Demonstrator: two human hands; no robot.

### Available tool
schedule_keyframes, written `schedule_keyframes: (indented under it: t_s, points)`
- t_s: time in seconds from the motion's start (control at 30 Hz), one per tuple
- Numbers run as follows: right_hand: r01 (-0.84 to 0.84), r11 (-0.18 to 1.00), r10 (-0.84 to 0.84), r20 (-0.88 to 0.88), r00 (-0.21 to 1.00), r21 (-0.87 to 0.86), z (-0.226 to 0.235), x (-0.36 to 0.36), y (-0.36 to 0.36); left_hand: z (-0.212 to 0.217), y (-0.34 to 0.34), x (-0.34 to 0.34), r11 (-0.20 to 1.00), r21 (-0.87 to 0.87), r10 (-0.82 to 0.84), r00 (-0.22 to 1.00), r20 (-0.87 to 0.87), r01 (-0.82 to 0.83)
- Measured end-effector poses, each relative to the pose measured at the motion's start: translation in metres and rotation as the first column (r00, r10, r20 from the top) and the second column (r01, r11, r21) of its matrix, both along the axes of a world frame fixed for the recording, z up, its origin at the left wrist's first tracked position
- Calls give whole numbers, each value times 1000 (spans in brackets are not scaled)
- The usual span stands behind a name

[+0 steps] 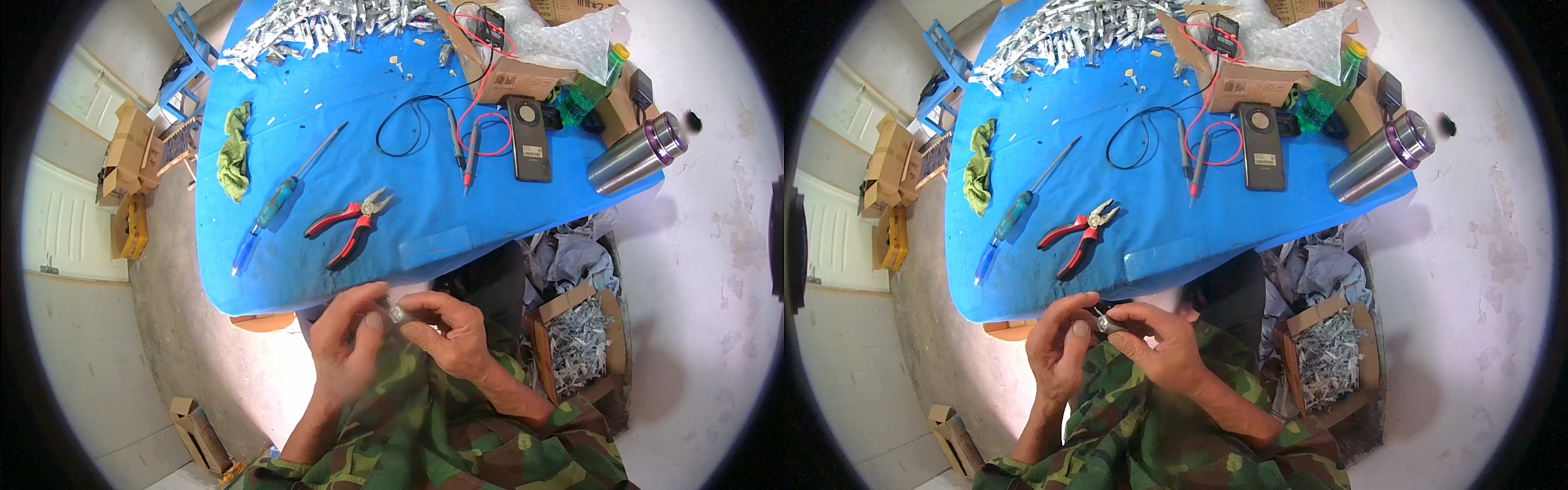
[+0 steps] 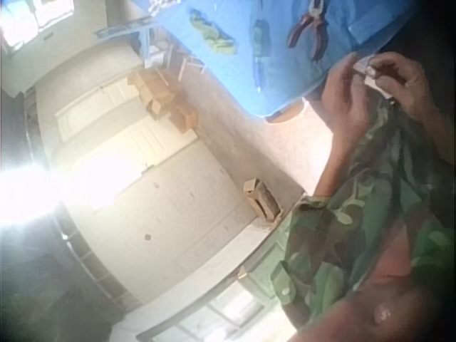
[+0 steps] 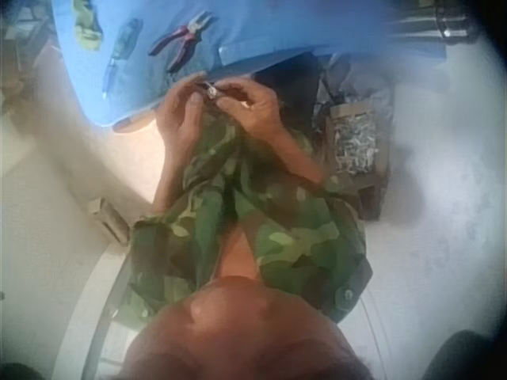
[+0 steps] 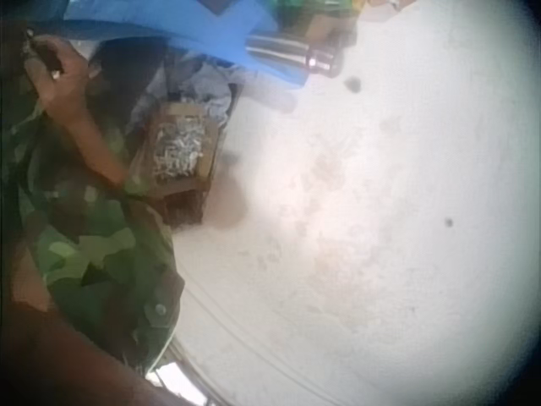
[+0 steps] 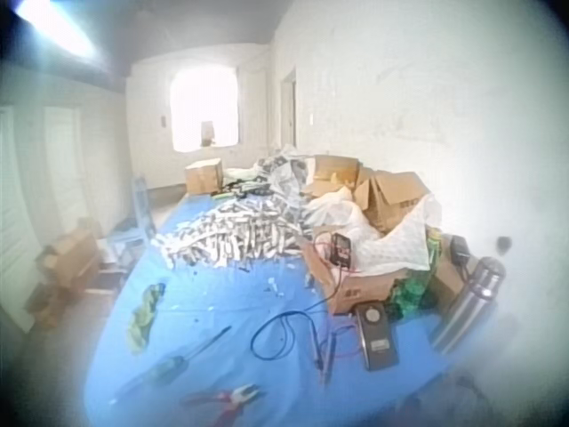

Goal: The person disassembles small electronic components using a screwdriver and pliers, then uses a multimeter to test the circuits.

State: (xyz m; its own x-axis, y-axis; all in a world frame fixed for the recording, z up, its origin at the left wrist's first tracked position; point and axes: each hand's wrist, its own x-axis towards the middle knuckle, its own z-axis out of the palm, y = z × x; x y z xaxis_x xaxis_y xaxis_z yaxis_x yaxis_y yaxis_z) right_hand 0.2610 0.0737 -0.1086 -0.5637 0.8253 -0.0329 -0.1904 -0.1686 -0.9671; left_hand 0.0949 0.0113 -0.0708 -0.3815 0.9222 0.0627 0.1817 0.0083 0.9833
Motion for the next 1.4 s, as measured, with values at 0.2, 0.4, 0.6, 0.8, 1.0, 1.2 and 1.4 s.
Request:
schedule_keyframes:
  t_s: [0.2, 0.4, 0.6, 0.8, 1.0, 1.2, 1.4]
  points:
    - [-5, 999, 4, 21, 1000, 33, 0, -1, 1, -5, 0, -7, 995, -97, 6, 975, 223, 16]
    - [-52, 998, 50, 60, 997, 28, -1, 0, 1, -7, -2, -6, 995, -97, 17, 978, 208, 3]
    - [-9, 1000, 10, 25, 1000, -27, -6, -3, -1, -13, 0, -10, 994, 82, -58, 988, -144, 70]
    - [1, 1000, 1, 52, 999, -29, -6, -2, 1, -14, 3, -5, 969, 199, -19, 844, -535, 148]
    - [-10, 996, 10, 3, 1000, -90, -7, -2, 2, -13, 3, -1, 982, 151, -63, 946, -317, 116]
    - [-25, 985, 11, -81, 997, -171, -11, -7, 6, -14, 0, -2, 991, 97, -63, 953, -296, 96]
    - [-32, 970, 3, -118, 993, -241, -16, -7, 2, -20, 0, -3, 975, 146, -69, 852, -519, 167]
